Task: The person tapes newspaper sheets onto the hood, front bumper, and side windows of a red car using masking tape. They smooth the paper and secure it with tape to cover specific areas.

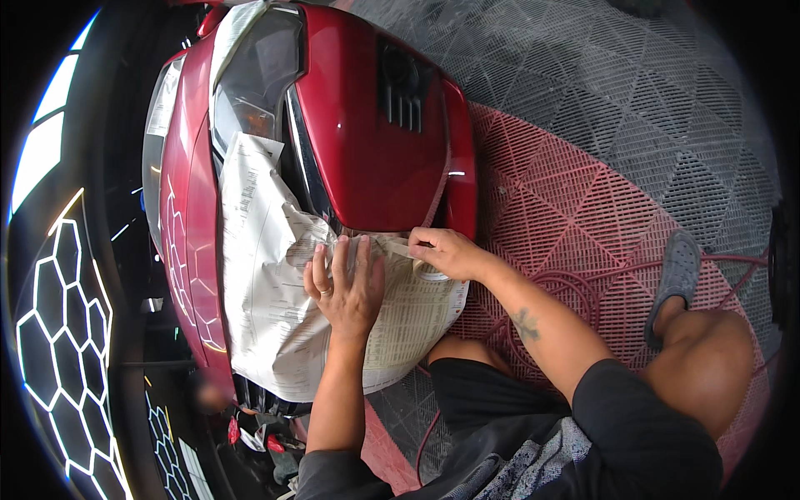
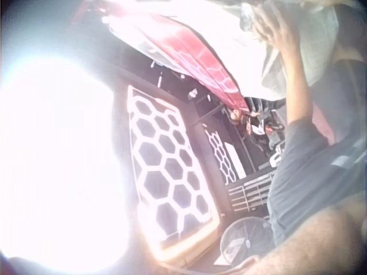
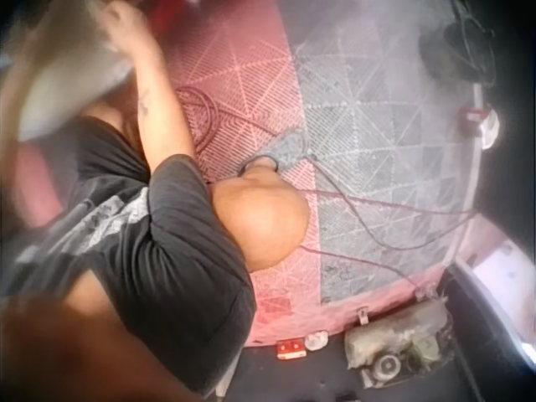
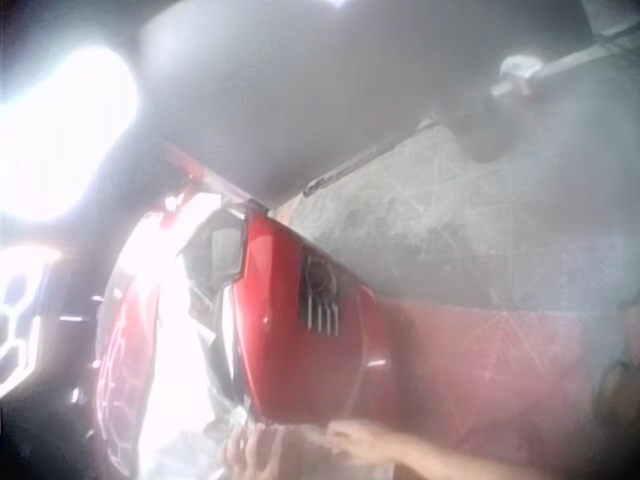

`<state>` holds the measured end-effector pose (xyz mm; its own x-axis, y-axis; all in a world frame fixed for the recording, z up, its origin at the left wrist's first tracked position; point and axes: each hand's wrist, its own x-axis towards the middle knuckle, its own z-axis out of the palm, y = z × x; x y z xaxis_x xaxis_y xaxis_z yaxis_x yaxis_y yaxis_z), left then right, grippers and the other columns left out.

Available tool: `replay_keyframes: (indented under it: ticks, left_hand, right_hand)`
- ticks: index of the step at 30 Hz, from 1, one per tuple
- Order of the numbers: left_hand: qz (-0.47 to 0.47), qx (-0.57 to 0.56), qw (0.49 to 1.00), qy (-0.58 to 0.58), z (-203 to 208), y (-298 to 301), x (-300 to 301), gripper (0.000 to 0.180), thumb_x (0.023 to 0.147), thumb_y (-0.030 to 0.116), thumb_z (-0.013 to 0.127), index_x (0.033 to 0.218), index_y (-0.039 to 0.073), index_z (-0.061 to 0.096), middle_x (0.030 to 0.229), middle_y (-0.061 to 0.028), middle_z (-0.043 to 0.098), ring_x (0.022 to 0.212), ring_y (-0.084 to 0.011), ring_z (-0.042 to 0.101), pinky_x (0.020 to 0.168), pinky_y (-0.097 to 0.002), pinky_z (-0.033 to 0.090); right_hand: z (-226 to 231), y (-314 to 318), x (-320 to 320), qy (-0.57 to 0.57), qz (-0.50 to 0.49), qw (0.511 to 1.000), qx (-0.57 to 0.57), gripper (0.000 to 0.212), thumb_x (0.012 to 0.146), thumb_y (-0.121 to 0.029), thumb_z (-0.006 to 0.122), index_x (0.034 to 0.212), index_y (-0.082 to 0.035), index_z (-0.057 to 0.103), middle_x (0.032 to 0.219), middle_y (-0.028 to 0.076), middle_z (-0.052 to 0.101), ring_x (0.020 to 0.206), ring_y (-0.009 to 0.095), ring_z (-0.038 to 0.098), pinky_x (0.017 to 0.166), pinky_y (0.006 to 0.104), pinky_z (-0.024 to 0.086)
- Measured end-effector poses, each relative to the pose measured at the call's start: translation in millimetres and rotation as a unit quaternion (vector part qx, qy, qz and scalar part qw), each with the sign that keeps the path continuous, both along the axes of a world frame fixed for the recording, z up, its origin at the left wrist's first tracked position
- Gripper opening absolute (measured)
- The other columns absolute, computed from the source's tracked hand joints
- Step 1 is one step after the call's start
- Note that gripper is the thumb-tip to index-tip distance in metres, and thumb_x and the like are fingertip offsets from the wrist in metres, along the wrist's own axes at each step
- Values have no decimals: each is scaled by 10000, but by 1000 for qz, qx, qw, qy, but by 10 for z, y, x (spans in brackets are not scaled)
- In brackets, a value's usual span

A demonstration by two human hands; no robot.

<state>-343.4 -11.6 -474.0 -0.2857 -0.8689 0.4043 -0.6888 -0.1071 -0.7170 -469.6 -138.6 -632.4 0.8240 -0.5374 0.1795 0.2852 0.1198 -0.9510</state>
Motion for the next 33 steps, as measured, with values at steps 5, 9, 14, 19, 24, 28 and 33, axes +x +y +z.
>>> replay_keyframes:
  ticks: [5,9,14,19,24,28,33]
  left_hand:
    - [-29,-22,999,19,-37,-30,60,463,855,392,895,1253,186,779,1468,-39,630,1451,-349,501,1203,-520,358]
    - [-62,-36,996,60,-70,-18,109,601,839,353,929,1323,124,657,1435,-68,663,1431,-362,529,1176,-525,392]
    - [-66,-34,994,80,-35,-39,59,719,828,314,950,1384,94,551,1398,-93,690,1407,-372,559,1165,-521,410]
    - [-51,-37,995,76,-41,-32,44,749,834,329,939,1437,61,584,1380,-99,690,1411,-371,554,1165,-504,415]
    - [-32,-24,998,58,-16,-37,8,692,849,331,907,1447,92,653,1371,-83,676,1417,-357,530,1162,-483,416]
    - [24,-18,999,36,-6,-59,-50,549,894,411,842,1377,172,742,1394,-14,632,1433,-312,477,1152,-492,390]
    - [50,-6,999,13,-2,-46,-54,570,905,438,817,1396,159,732,1430,-20,583,1450,-304,447,1165,-483,375]
  right_hand:
    - [107,-94,-4,-107,10,994,33,209,1106,-264,640,1073,-60,668,969,61,712,951,167,672,882,375,532]
    - [672,-260,-136,-47,-41,994,-87,246,1073,-306,666,1053,-62,699,921,111,749,875,256,729,823,412,546]
    - [848,-331,-39,34,-77,989,-121,275,1023,-360,685,985,-97,756,929,114,788,901,356,756,824,500,561]
    - [949,-346,-57,69,-78,986,-128,254,1018,-350,686,985,-115,774,961,112,798,947,354,763,868,506,575]
    - [1041,-342,-55,107,-78,982,-131,242,1005,-330,696,977,-104,779,971,115,803,949,356,765,877,503,580]
    - [1080,-361,-78,122,-72,981,-130,232,997,-324,704,980,-108,787,1013,122,807,1005,369,766,925,516,585]
    - [1135,-368,-96,131,-78,977,-147,229,990,-315,708,975,-102,790,1024,134,808,1029,369,769,931,511,591]
